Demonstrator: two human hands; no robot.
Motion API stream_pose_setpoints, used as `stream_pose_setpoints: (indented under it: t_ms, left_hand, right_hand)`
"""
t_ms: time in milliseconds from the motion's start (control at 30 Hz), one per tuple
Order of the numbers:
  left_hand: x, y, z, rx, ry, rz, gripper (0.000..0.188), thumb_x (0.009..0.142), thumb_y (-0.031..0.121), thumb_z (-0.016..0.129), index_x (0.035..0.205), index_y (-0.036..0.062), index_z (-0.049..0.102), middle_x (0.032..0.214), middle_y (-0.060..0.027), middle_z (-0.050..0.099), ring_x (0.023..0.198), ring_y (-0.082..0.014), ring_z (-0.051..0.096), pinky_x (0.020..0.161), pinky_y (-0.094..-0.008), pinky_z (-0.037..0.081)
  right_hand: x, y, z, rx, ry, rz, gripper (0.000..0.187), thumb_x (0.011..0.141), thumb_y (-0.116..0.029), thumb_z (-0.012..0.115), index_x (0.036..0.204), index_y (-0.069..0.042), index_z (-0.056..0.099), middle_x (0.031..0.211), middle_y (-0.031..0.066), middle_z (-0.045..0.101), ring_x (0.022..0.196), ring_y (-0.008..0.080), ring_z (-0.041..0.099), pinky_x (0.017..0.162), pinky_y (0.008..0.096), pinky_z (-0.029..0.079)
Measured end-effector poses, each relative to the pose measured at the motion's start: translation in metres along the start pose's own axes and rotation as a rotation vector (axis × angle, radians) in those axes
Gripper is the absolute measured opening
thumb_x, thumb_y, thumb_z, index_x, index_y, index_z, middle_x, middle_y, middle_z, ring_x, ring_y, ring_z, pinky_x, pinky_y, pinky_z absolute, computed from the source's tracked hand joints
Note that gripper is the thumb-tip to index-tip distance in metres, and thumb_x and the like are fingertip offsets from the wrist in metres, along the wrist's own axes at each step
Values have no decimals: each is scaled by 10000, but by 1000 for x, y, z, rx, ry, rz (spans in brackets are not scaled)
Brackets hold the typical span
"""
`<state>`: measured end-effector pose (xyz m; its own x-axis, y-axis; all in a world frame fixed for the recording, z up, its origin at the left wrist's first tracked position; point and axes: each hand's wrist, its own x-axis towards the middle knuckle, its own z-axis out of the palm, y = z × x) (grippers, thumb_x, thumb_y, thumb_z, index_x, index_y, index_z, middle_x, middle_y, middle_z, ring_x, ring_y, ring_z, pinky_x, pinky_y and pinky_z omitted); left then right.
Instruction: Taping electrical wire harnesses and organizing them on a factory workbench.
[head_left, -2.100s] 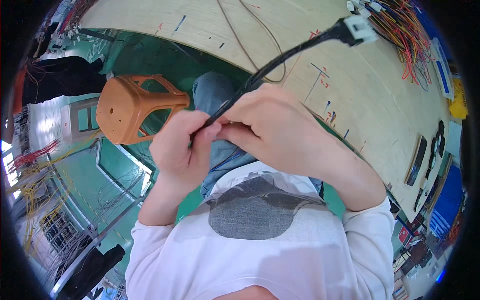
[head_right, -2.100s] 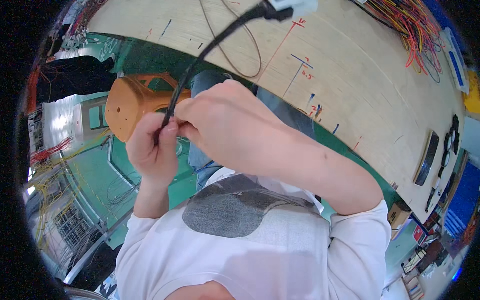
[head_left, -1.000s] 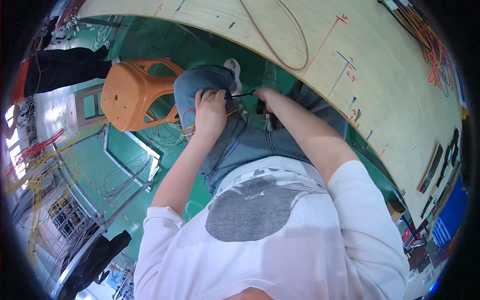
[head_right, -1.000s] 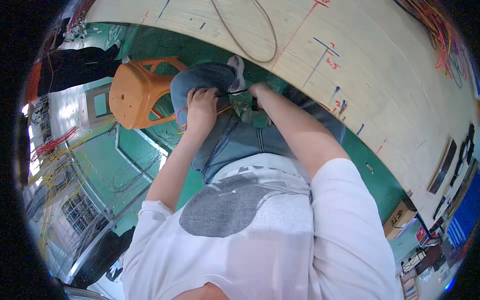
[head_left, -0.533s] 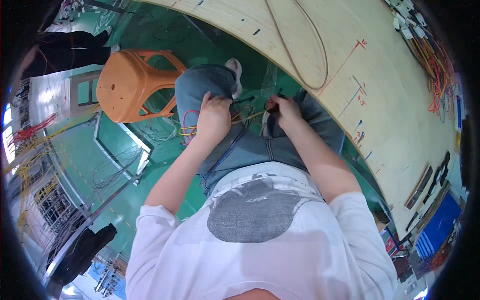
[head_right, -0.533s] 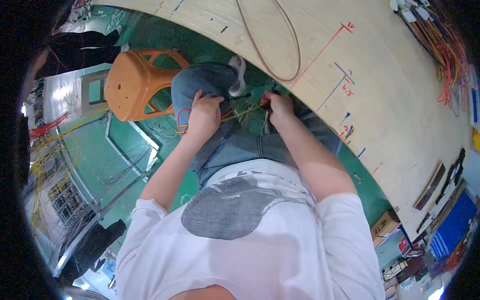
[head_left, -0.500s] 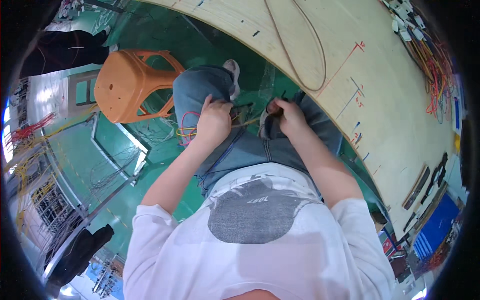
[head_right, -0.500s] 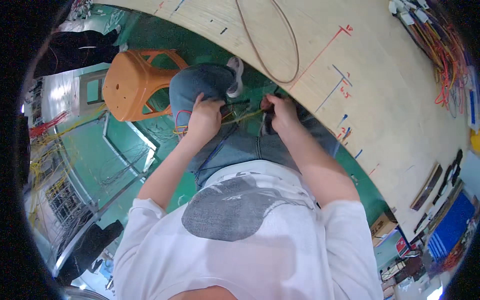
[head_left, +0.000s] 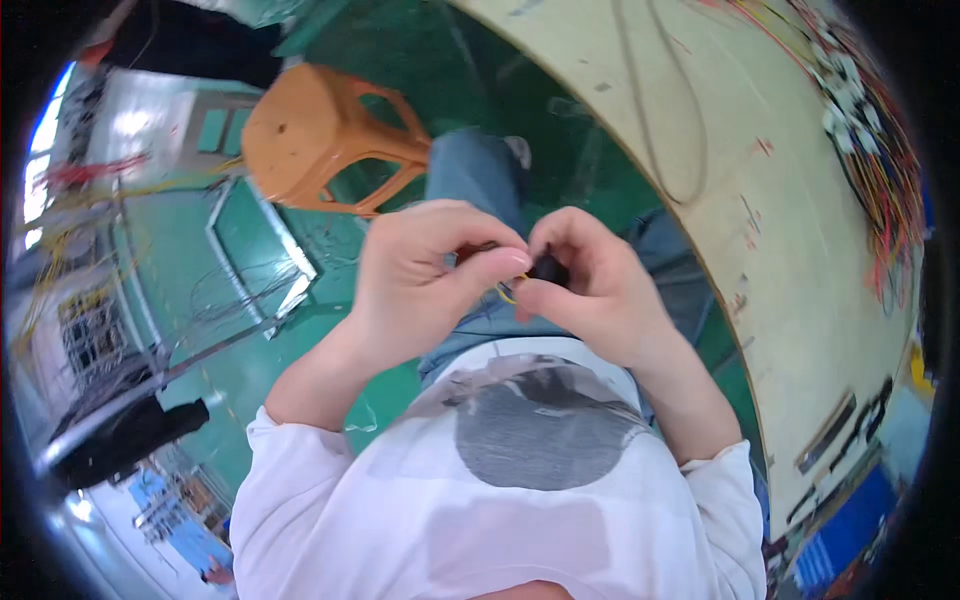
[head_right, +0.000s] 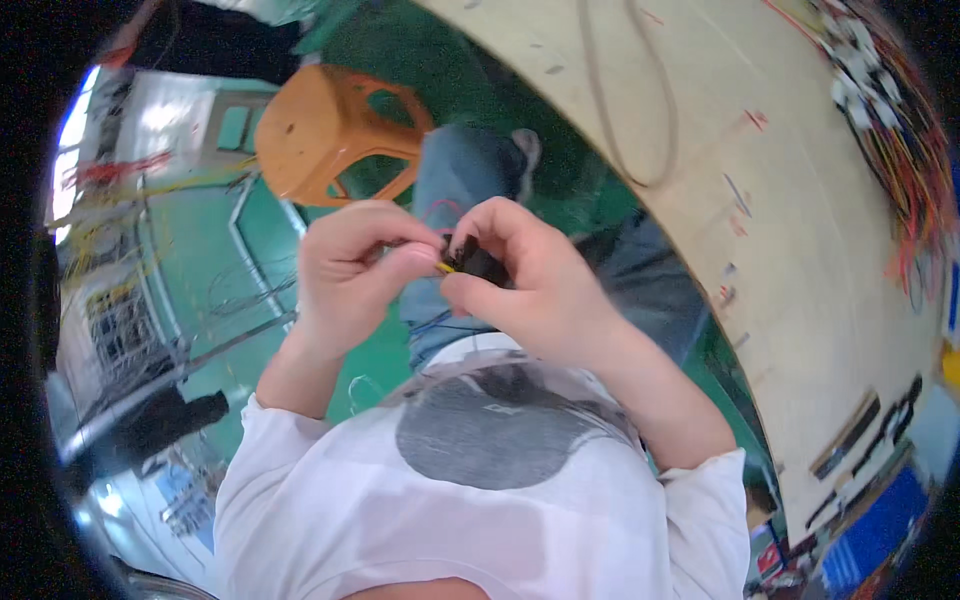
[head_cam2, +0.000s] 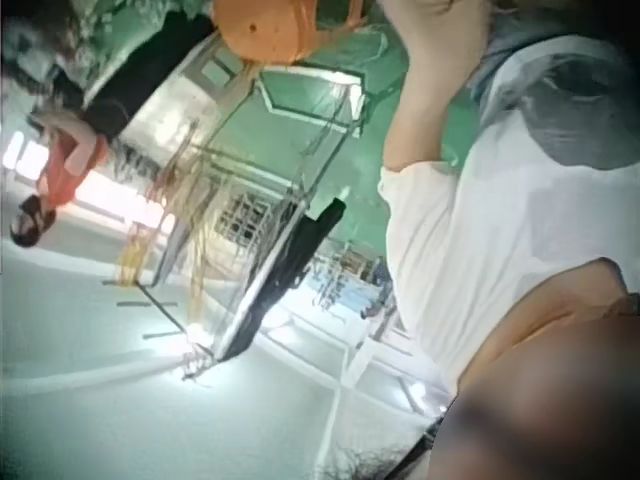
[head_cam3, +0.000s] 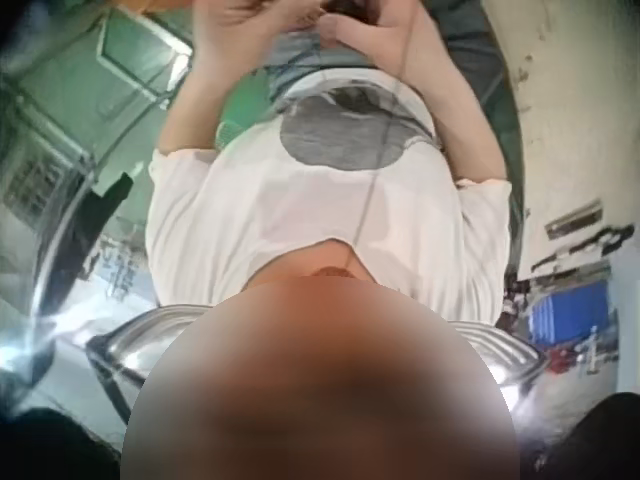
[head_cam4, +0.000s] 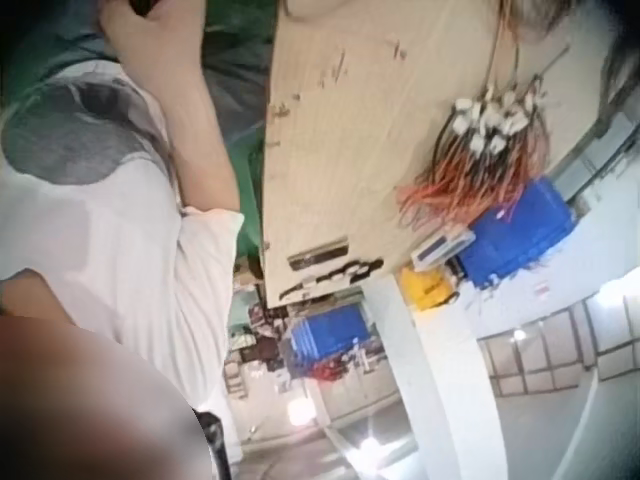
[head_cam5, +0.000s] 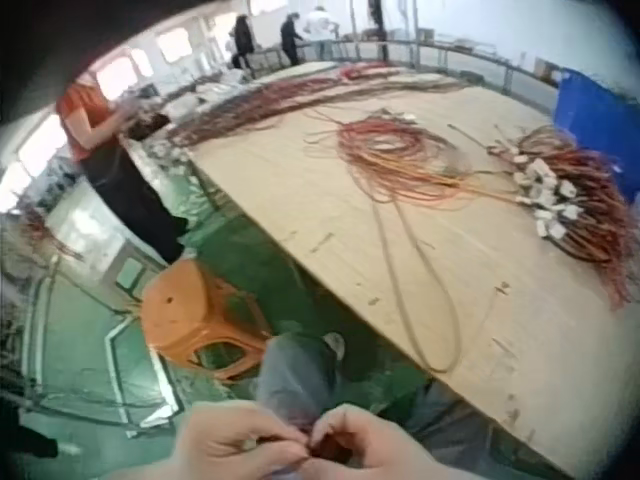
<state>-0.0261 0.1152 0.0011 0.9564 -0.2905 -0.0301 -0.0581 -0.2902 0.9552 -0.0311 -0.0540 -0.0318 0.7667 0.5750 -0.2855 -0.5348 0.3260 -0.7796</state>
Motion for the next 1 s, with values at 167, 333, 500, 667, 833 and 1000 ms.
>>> stream_pose_setpoints:
  t_ms: [167, 333, 500, 667, 833, 1000]
  left_hand:
    - [-43, 10, -16, -502, 379, -289, 131, 786, 109, 596, 847, -6, 588, 740, -43, 586, 640, -96, 532, 570, -220, 424]
    - [-50, 3, -29, -785, 147, -489, 217, 838, 200, 509, 920, 1, 533, 951, -140, 571, 850, -176, 553, 733, -288, 444]
    - [-45, 7, -33, -855, 31, -522, 321, 869, 249, 431, 1079, 7, 437, 1094, -215, 513, 1005, -264, 524, 833, -357, 433]
    - [-43, 9, -34, -1050, 76, -603, 381, 876, 192, 419, 1197, 4, 342, 1112, -215, 502, 1020, -255, 517, 831, -330, 439]
    - [-49, 17, -21, -672, 108, -492, 408, 841, 87, 474, 1215, 0, 335, 1079, -203, 527, 961, -242, 554, 787, -308, 467]
    - [-47, 14, -26, -851, 56, -659, 414, 826, 74, 500, 1205, -19, 361, 1032, -190, 553, 890, -241, 588, 744, -298, 499]
  right_hand:
    - [4, -19, 2, -255, -87, -35, 233, 717, 37, 578, 863, -52, 419, 767, 15, 458, 639, 57, 489, 551, 171, 391]
    - [5, -35, 13, -617, -162, -173, 170, 718, 41, 560, 840, -18, 458, 715, 42, 479, 626, 79, 463, 561, 212, 383]
    - [12, -39, 16, -719, -197, -161, 162, 718, 43, 560, 832, -6, 455, 702, 56, 492, 620, 84, 478, 555, 217, 389]
    - [13, -30, 14, -746, -125, -217, 179, 700, 51, 566, 831, -17, 465, 709, 75, 503, 620, 146, 487, 570, 239, 393]
    - [13, -29, 19, -817, -91, -195, 182, 692, 37, 580, 826, -23, 473, 720, 79, 511, 638, 167, 492, 594, 251, 398]
    - [16, -31, 5, -713, -137, -139, 189, 690, -1, 608, 830, -19, 483, 735, 73, 520, 688, 136, 509, 625, 248, 402]
